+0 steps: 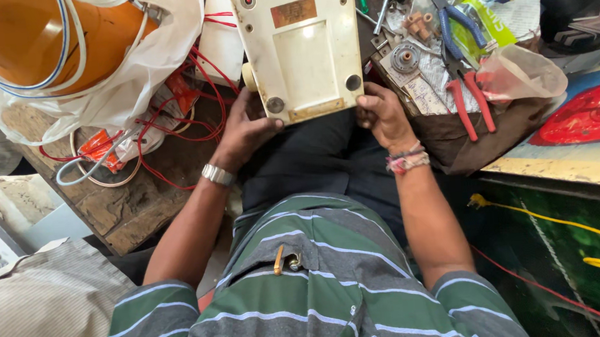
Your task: The person disassembles a white plastic appliance housing using a screwdriver, then handles a white electrical socket box. They use the screwdriver to open the socket box and manipulate the internal wiring and components.
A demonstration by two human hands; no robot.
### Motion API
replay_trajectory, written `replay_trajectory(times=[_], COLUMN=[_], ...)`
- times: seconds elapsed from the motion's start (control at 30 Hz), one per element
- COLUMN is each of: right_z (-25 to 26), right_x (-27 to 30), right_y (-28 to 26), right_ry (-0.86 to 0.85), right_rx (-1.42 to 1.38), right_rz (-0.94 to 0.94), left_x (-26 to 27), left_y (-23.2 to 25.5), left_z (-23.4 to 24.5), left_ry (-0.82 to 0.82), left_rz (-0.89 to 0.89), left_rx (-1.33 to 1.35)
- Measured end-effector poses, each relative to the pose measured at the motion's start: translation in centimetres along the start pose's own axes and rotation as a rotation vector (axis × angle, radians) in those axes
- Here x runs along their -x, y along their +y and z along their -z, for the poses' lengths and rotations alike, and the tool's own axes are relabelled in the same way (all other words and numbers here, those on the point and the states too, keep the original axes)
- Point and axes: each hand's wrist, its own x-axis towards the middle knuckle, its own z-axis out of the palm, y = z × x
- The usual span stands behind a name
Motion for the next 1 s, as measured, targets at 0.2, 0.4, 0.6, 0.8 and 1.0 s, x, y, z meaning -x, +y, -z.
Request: replay_trajectory(times=[0.2,0.4,0.6,0.8,1.0], right_z=[-2.3,-2.6,-4.0,-9.8,-15.4], right_x=[4.4,3.8,-0.4,-4.7,-8.9], right_y=[-5.6,-9.6,-19.9,-23.8,-19.9], right_ry=[-0.053,-0.103,0.089,-0.125,-0.186], right_rx=[0.175,0.379,1.552,1.844,2.075], right_rz=[-0.062,-0.191,0.161,0.689,1.123], left_x=[3.9,3.6,4.0,4.1,4.2], left_y=[3.6,6.1,7.0,6.4,5.8], left_z=[-3.0,-3.4,-3.5,-3.8,-3.8], left_ry=[0.04,0.063,0.02,0.038,0.019], left_rz=[0.036,0.06,0.024,0.08,0.062], left_rx=[-0.03,0.141,0.176,0.065,0.018])
